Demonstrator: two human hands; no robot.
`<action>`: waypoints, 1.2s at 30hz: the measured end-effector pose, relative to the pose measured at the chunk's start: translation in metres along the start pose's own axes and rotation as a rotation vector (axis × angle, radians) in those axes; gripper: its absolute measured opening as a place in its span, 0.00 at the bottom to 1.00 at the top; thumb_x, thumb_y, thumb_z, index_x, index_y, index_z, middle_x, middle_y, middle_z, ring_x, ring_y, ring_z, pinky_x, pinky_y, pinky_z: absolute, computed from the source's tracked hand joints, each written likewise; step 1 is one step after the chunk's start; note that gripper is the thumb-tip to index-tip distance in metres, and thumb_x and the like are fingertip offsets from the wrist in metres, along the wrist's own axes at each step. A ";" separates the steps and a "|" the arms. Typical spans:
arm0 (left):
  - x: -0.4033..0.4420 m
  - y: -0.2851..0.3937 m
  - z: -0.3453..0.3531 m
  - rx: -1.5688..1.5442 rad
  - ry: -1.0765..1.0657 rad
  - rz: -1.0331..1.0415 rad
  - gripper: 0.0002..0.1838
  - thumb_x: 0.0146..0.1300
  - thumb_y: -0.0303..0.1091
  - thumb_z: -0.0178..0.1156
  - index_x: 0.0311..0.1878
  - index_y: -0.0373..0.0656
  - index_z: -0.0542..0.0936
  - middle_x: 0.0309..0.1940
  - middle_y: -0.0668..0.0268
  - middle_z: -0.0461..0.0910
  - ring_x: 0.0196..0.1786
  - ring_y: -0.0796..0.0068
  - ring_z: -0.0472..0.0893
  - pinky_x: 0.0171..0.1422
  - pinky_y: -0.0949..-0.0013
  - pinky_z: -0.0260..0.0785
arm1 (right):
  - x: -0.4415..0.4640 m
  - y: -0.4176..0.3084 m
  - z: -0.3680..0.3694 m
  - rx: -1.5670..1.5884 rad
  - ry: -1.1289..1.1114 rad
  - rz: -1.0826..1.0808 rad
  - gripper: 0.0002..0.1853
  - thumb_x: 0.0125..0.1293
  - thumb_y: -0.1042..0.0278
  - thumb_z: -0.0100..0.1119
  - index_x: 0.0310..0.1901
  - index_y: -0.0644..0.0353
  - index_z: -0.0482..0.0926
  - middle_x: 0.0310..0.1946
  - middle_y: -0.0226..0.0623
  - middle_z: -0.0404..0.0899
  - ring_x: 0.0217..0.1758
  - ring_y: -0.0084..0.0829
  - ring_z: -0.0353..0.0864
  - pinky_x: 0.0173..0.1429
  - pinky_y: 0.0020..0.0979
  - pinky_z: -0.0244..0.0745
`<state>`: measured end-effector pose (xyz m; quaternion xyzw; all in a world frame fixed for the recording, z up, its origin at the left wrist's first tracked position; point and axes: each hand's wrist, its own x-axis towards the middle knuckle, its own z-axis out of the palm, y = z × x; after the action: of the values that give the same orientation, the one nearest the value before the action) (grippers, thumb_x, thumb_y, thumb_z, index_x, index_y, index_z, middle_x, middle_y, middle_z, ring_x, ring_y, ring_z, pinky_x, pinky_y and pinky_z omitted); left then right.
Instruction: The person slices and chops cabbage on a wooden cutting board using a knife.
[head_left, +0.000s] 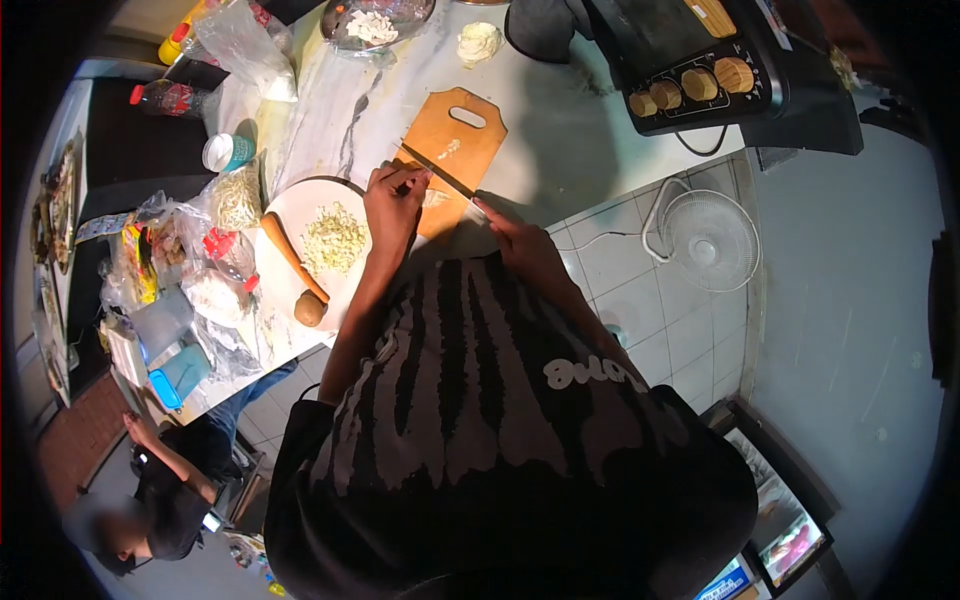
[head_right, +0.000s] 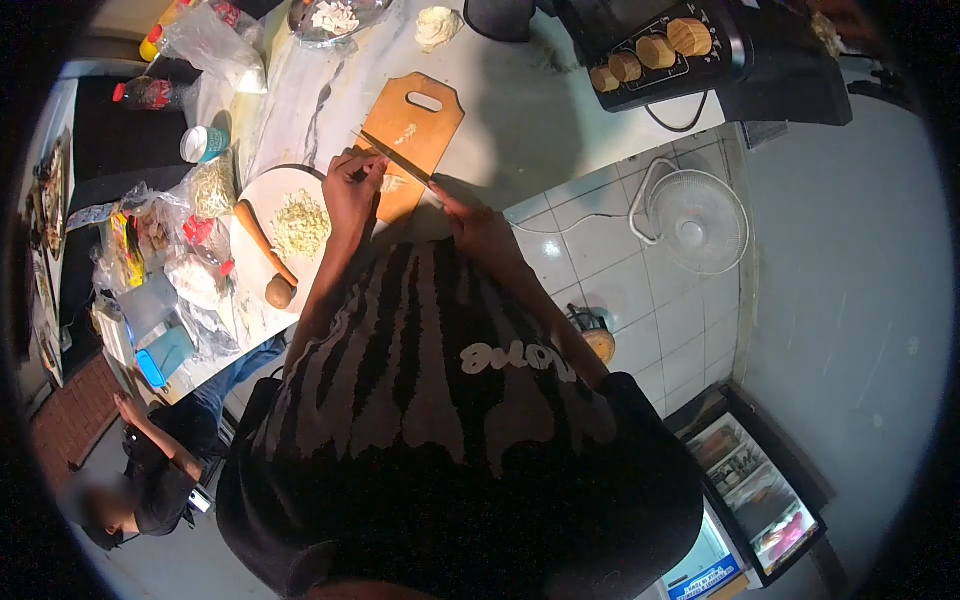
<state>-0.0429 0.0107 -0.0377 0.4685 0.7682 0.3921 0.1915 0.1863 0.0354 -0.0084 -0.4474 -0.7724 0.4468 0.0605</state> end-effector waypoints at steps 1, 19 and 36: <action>0.001 0.000 -0.001 -0.001 0.001 -0.019 0.10 0.58 0.34 0.73 0.41 0.42 0.91 0.28 0.63 0.81 0.38 0.66 0.80 0.45 0.65 0.73 | 0.001 0.002 0.002 -0.068 0.026 -0.016 0.24 0.80 0.56 0.43 0.75 0.34 0.67 0.38 0.54 0.84 0.40 0.57 0.84 0.46 0.48 0.79; -0.003 -0.002 -0.002 0.035 0.036 0.023 0.11 0.60 0.38 0.74 0.40 0.41 0.90 0.28 0.63 0.81 0.38 0.65 0.78 0.44 0.63 0.72 | 0.003 -0.010 -0.011 0.047 -0.177 0.156 0.24 0.79 0.59 0.45 0.74 0.38 0.69 0.51 0.58 0.82 0.55 0.60 0.81 0.58 0.54 0.77; 0.004 0.005 0.003 0.119 0.028 0.115 0.10 0.59 0.33 0.72 0.44 0.45 0.90 0.28 0.64 0.79 0.37 0.64 0.74 0.45 0.63 0.70 | 0.006 0.015 0.011 0.102 0.132 -0.116 0.24 0.80 0.59 0.42 0.74 0.40 0.68 0.47 0.59 0.82 0.50 0.61 0.82 0.54 0.55 0.78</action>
<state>-0.0402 0.0161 -0.0354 0.5169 0.7646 0.3625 0.1298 0.1869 0.0362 -0.0280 -0.4270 -0.7676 0.4506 0.1597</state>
